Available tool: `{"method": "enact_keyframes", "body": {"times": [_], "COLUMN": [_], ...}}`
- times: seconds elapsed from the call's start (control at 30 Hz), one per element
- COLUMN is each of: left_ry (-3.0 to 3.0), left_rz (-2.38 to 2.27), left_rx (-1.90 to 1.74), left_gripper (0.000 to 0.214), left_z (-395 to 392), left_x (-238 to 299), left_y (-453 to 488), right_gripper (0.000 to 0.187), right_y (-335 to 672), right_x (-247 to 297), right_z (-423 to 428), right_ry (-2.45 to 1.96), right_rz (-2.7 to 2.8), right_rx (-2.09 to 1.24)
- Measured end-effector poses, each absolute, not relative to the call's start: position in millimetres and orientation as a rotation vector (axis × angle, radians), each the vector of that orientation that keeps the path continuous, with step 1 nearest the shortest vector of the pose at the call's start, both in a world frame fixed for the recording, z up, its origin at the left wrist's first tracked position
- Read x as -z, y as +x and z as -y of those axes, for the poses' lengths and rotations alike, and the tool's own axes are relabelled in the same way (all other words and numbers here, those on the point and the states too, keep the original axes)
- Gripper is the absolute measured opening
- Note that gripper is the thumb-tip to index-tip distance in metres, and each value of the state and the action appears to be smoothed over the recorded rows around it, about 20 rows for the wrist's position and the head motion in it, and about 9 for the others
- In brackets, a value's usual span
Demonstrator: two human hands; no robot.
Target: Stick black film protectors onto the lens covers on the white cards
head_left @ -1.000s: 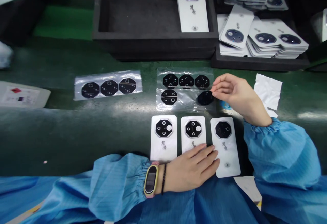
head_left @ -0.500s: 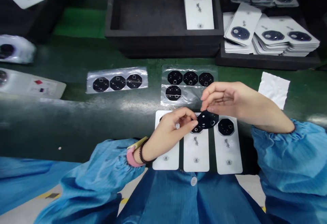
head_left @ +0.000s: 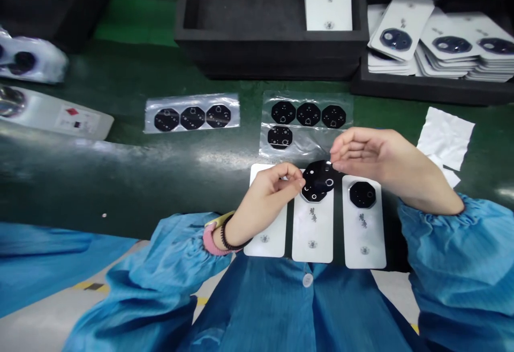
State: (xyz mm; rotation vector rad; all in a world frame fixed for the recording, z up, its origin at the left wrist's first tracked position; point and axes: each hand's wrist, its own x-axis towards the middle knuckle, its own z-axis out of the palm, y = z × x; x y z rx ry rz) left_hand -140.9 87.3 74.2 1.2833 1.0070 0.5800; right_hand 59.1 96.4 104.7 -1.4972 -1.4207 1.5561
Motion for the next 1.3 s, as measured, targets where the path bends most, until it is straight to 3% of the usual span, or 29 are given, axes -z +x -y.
{"method": "enact_keyframes", "body": {"times": [0.27, 0.53, 0.73, 1.3], "left_ry": [1.564, 2.559, 2.658, 2.658], "left_rz": [-1.049, -1.139, -1.183, -1.195], "left_rx": [-0.528, -0.711, -0.618, -0.571], "left_gripper": [0.011, 0.02, 0.025, 0.031], "left_z": [-64, -6, 2, 2], "left_x": [-70, -45, -30, -26], "left_y": [-148, -142, -138, -135], "right_gripper": [0.028, 0.016, 0.019, 0.007], "right_y": [56, 54, 52, 53], "right_x": [-86, -60, -57, -51], "right_z": [-90, -78, -78, -78], "right_ry": [-1.455, -1.522, -1.532, -1.506], "right_rz": [1.469, 1.579, 1.631, 1.775], "right_rx": [-1.531, -1.325, -1.329, -1.207]}}
